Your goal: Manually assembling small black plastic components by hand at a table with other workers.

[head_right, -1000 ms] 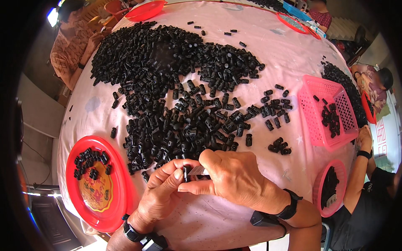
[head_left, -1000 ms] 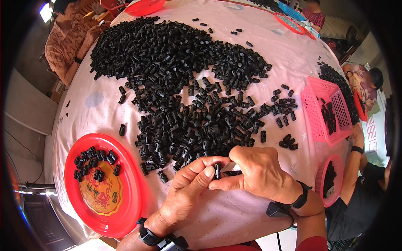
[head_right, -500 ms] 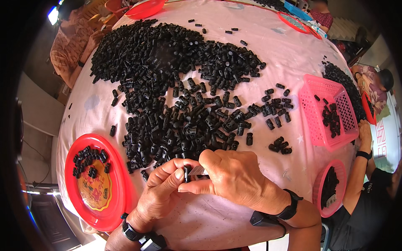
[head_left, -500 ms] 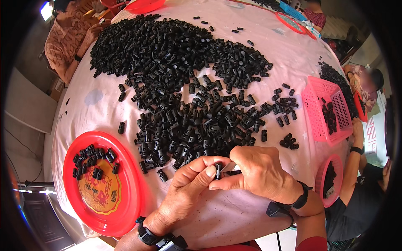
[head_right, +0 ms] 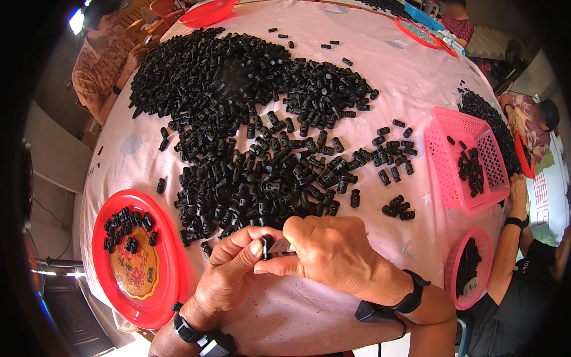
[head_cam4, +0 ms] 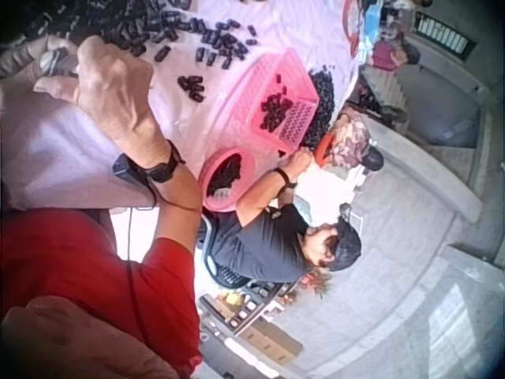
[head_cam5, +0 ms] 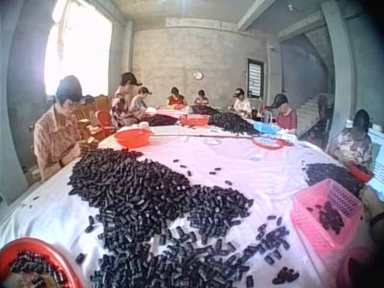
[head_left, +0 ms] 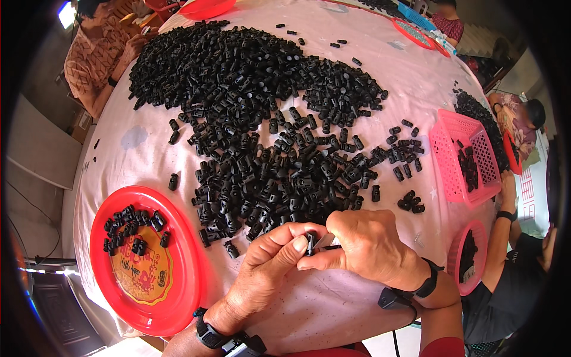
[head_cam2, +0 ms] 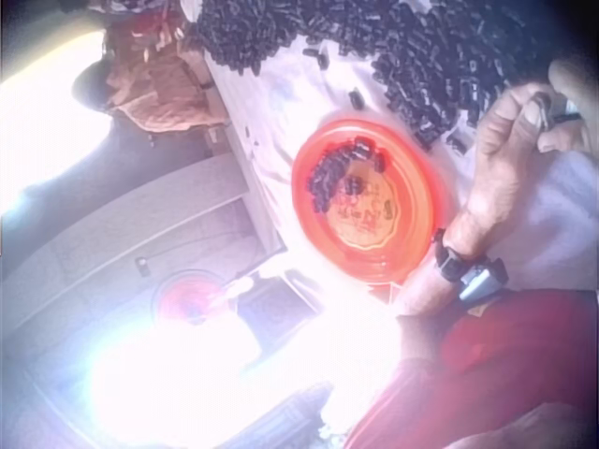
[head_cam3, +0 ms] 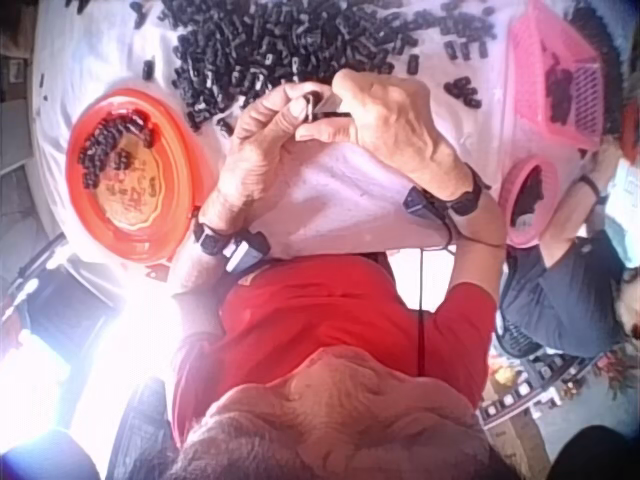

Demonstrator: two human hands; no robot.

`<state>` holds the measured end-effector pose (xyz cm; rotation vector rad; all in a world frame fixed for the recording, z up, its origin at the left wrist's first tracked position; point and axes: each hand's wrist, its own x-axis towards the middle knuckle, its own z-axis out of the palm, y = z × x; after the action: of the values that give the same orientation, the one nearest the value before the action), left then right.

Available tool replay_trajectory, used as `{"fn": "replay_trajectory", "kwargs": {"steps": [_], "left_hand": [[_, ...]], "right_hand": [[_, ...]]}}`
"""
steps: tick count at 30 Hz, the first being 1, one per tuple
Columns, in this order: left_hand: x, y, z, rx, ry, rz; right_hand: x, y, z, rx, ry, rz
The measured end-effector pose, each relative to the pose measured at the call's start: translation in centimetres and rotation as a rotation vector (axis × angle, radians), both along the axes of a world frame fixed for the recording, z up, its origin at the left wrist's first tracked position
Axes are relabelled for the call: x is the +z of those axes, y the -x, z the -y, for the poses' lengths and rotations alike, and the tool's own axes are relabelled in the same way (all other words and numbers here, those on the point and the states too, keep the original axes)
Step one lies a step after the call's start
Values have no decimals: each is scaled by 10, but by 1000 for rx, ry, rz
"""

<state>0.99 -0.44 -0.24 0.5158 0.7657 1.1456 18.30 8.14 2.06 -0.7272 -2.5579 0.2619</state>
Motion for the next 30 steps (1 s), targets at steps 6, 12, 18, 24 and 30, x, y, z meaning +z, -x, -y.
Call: {"fn": "replay_trajectory", "kwargs": {"steps": [6,12,18,24,30], "left_hand": [[2,0,0,-10,-10,21],[3,0,0,-8,-3,0],[2,-1,0,-7,12,7],[5,-1,-1,-6,16,-2],[1,-2,0,2,16,7]], "right_hand": [[6,-1,1,-5,30,-50],[7,-2,1,-13,40,-5],[1,1,1,-27,18,-58],[1,0,1,-34,29,-54],[2,-1,-1,-9,-22,9]]}}
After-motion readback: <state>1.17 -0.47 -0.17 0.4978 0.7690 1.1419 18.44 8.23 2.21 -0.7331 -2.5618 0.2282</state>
